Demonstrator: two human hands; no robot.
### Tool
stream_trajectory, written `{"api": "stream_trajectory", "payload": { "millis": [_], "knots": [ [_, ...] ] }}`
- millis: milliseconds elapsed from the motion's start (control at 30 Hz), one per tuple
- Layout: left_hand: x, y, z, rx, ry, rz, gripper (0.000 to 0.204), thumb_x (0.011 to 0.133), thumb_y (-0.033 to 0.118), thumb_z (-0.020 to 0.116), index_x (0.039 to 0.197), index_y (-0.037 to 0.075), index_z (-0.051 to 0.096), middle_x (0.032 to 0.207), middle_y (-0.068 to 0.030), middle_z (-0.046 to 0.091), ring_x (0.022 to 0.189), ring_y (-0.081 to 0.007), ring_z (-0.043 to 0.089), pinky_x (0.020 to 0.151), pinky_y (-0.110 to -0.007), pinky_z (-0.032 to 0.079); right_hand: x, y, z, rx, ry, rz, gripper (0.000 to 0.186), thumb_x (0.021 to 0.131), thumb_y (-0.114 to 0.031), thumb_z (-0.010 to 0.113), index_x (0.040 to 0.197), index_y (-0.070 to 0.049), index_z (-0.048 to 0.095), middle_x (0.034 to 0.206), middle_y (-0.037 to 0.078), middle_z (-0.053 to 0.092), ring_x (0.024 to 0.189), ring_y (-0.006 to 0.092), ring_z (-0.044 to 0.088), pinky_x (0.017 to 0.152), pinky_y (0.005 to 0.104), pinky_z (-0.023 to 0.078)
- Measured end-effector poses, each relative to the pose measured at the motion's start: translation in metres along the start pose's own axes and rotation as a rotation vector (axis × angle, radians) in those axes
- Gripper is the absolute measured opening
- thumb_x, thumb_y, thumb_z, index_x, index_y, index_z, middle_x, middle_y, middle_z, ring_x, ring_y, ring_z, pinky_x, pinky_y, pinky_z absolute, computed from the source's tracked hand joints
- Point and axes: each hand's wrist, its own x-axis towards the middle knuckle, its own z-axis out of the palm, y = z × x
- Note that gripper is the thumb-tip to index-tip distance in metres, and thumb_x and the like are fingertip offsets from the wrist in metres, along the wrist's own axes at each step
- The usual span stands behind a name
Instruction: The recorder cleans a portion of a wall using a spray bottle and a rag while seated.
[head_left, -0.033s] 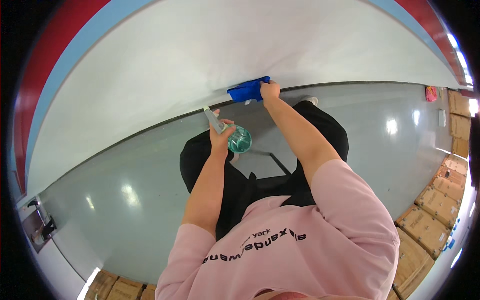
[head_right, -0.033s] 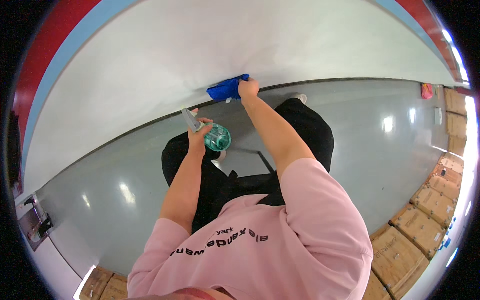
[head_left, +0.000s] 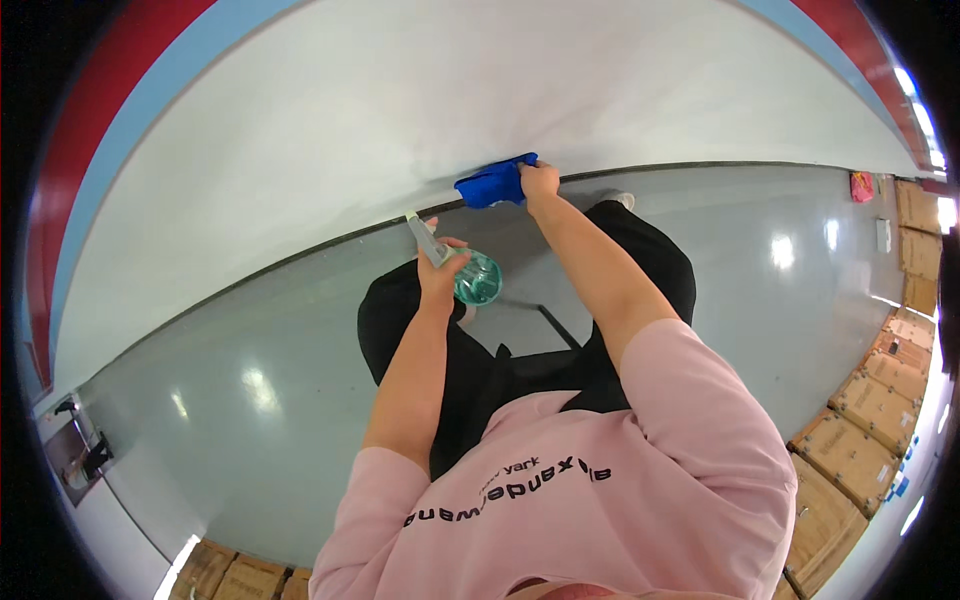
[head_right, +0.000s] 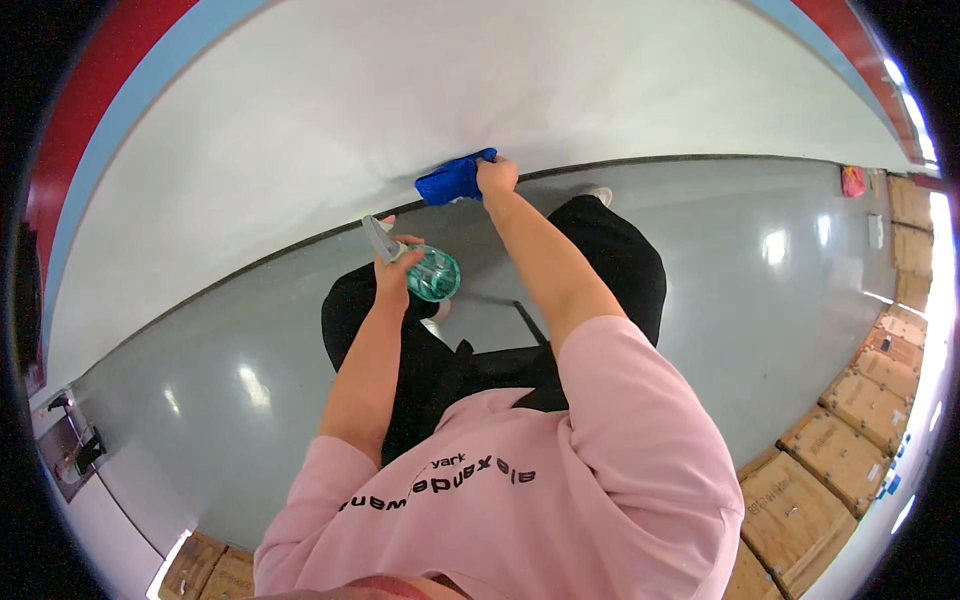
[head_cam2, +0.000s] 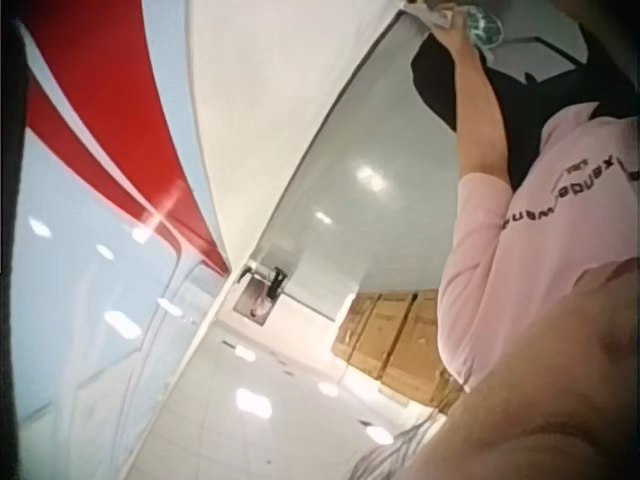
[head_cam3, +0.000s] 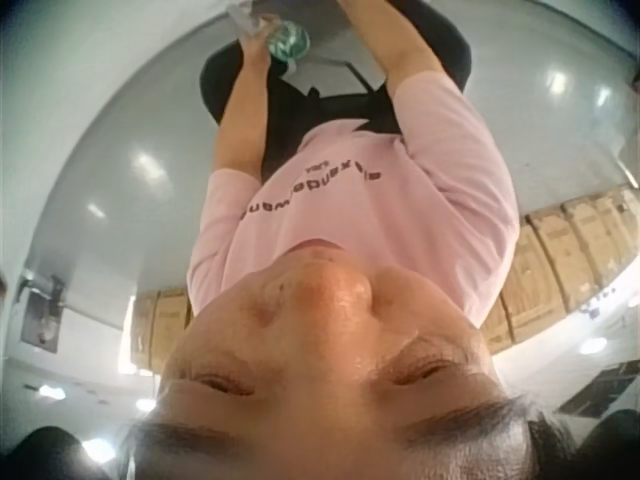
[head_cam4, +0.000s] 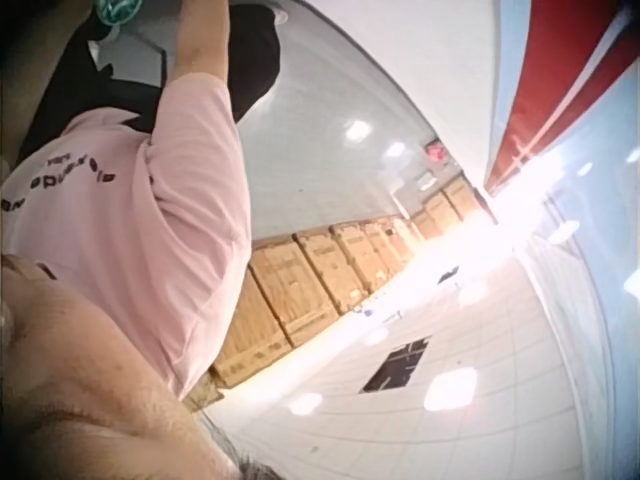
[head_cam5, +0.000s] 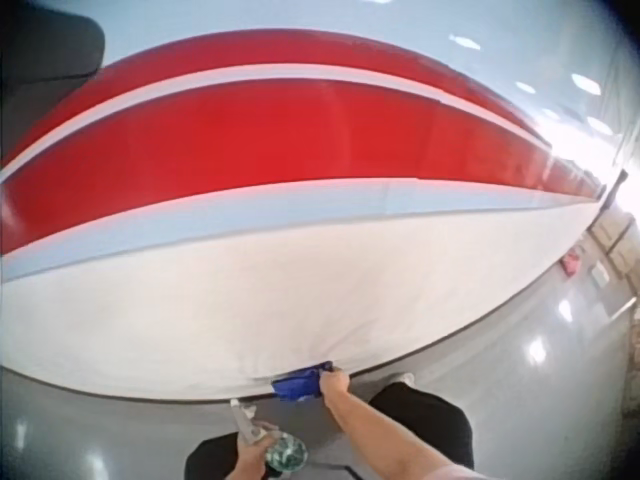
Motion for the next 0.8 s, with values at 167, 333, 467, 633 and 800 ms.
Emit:
{"api": "stream_trajectory", "payload": {
  "millis": [167,333,467,633,800],
  "knots": [
    [0.004,-0.003,-0.001,0.006,-0.013,0.008,0.076,0.059,-0.002,0.062,0.127,0.008,0.029,0.084,-0.007,0.051,0.084,-0.017,0.051,0.077,-0.031,0.041,0.015,0.006,-0.012,-0.01,-0.037,0.019,0.033,0.073,-0.015,0.061,0.101,0.003,0.057,0.093,0.017,0.061,0.081,0.023,0.059,0.071,0.0328,0.045],
    [-0.002,0.001,-0.009,-0.033,-0.004,0.013,0.072,0.06,-0.001,0.063,0.124,0.01,0.033,0.085,-0.0067,0.052,0.085,-0.0176,0.051,0.08,-0.033,0.038,-0.037,-0.013,-0.001,0.332,-0.231,-0.005,0.04,0.073,-0.017,0.061,0.105,0.005,0.054,0.094,0.016,0.061,0.084,0.0224,0.058,0.073,0.0317,0.045],
    [-0.002,0.001,-0.003,-0.073,-0.042,0.0,0.067,0.061,0.001,0.063,0.122,0.012,0.036,0.087,-0.0066,0.053,0.088,-0.0184,0.051,0.084,-0.035,0.034,-0.02,-0.011,0.011,0.162,-0.04,-0.004,0.036,0.072,-0.017,0.062,0.101,0.003,0.057,0.094,0.017,0.061,0.086,0.0241,0.059,0.074,0.0325,0.045],
    [0.006,0.0,0.004,0.001,-0.04,-0.004,0.071,0.061,0.001,0.063,0.124,0.01,0.033,0.087,-0.0066,0.052,0.086,-0.0168,0.05,0.079,-0.032,0.037,0.015,0.002,0.001,-0.162,0.111,0.07,0.031,0.071,-0.016,0.061,0.096,0.003,0.059,0.091,0.015,0.061,0.081,0.0218,0.059,0.068,0.0328,0.045],
    [-0.004,0.001,-0.007,0.018,0.024,-0.029,0.073,0.061,-0.001,0.062,0.126,0.008,0.03,0.086,-0.0068,0.052,0.078,-0.0137,0.049,0.07,-0.028,0.041,-0.015,-0.005,0.007,-0.006,-0.044,-0.068,0.033,0.072,-0.016,0.061,0.097,0.006,0.057,0.09,0.015,0.061,0.082,0.0216,0.058,0.069,0.0314,0.045]
  ]
}}
